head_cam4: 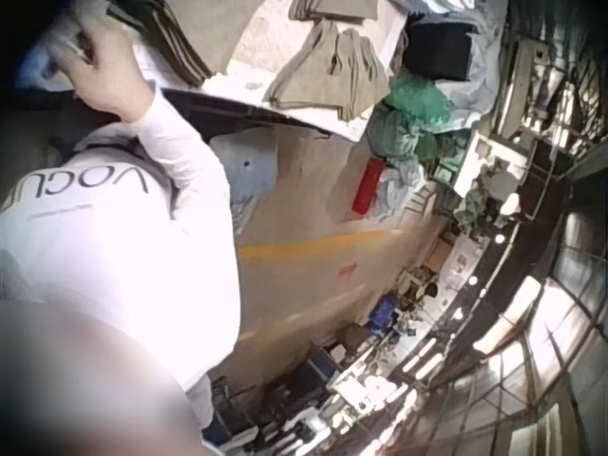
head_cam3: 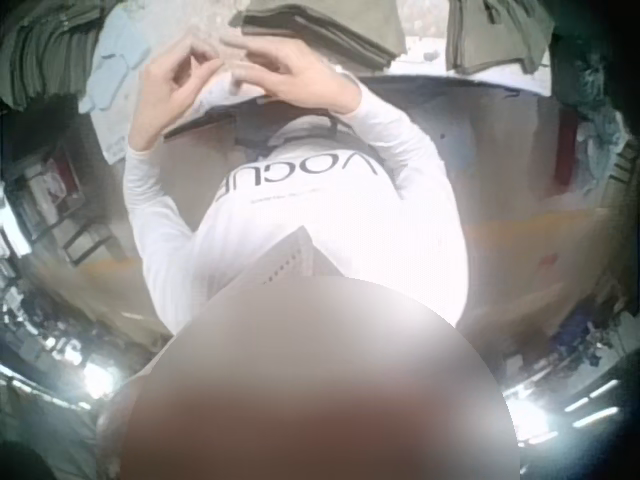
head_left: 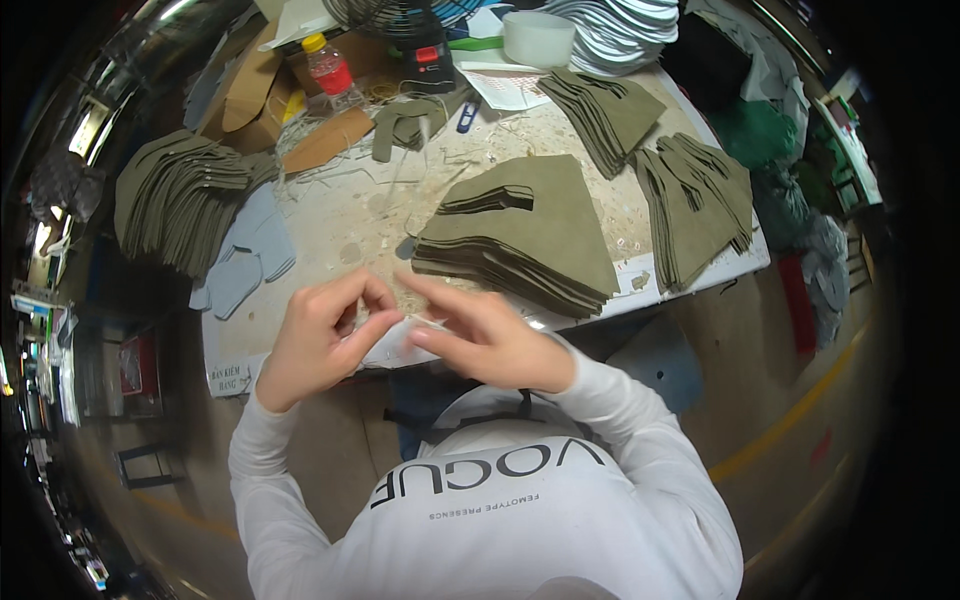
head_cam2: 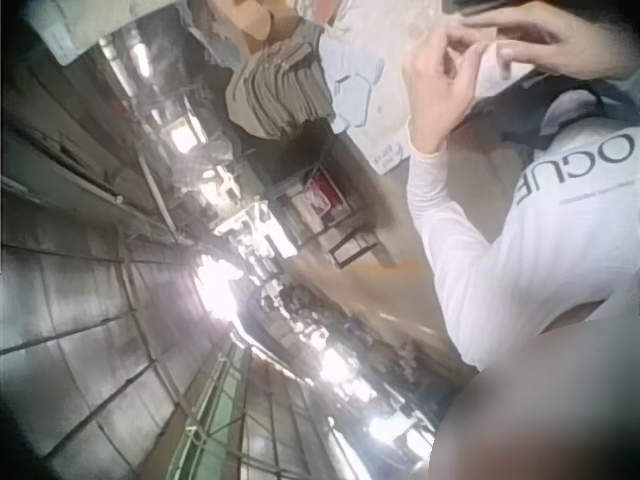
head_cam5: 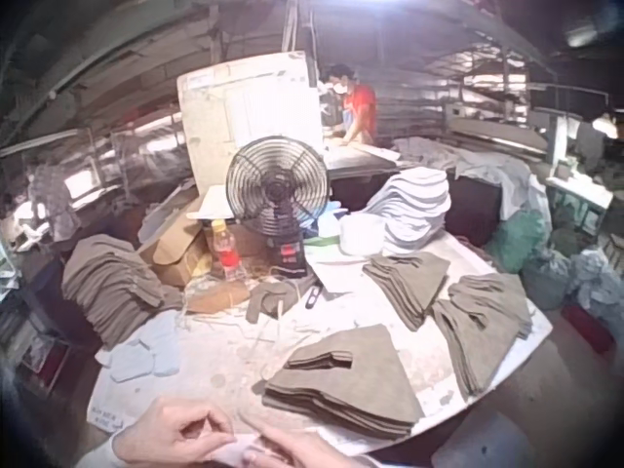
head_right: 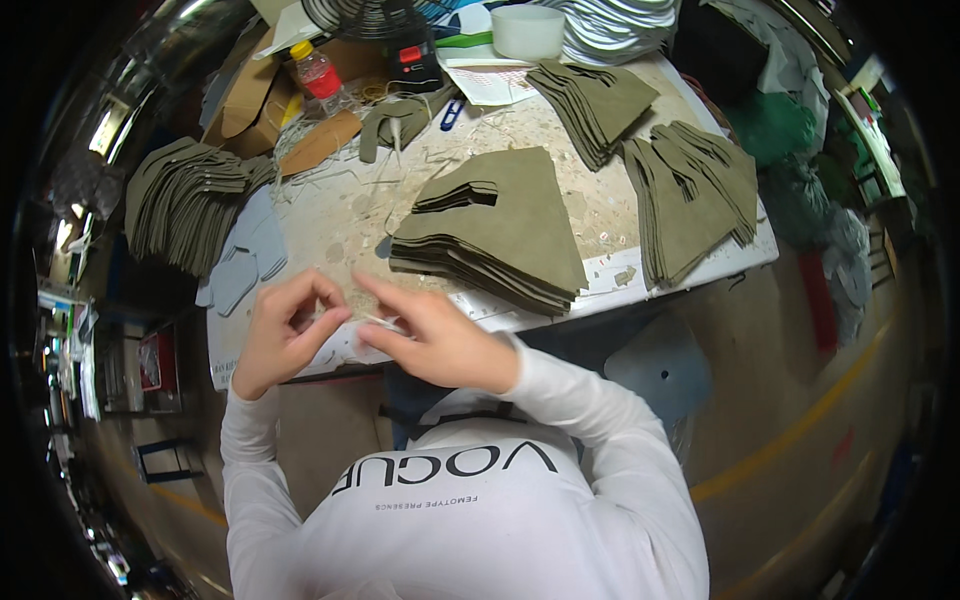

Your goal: The person gathers olive-green fabric pieces, aligns them into stacks, and ties each stack with a white string. They then place the tied bundles on the table and write on small white labels with a pen before attaching the labels to the bundles.

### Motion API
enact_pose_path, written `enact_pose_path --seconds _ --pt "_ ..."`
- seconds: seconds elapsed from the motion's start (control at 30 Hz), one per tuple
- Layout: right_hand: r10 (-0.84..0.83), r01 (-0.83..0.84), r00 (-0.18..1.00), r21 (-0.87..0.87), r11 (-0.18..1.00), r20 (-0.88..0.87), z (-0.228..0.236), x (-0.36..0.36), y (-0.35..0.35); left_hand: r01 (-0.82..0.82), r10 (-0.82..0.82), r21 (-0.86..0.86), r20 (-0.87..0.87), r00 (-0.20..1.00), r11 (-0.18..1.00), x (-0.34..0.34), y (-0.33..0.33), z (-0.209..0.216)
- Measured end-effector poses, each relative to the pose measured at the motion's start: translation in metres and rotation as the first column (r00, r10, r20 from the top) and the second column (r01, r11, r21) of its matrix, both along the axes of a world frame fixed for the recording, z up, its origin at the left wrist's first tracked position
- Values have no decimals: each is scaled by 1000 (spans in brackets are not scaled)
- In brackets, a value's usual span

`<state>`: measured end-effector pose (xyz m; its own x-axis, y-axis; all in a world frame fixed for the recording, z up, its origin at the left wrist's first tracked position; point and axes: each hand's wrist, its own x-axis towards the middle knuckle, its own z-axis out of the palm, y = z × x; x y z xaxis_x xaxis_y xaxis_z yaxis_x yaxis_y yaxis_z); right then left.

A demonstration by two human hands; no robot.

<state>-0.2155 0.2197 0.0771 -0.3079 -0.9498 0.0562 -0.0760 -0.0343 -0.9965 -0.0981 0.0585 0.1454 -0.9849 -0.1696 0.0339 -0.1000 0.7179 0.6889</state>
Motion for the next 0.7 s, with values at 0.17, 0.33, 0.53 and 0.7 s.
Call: enact_pose_path --seconds 0.17,0.33,0.53,0.7 --pt "200 -208 960 -24 978 -199 9 -40 77 236 -248 158 64 967 959 17 0 -2" --pt "-88 141 935 130 981 -343 20 -62 139 316 -341 245 67 938 917 12 -36 -31" --pt "-268 517 738 265 814 -619 15 -74 172 273 -282 75 190 940 959 5 -98 -47" --pt "65 188 778 331 925 -625 17 -60 147 14 -27 -131 -99 995 991 -7 -43 -49"
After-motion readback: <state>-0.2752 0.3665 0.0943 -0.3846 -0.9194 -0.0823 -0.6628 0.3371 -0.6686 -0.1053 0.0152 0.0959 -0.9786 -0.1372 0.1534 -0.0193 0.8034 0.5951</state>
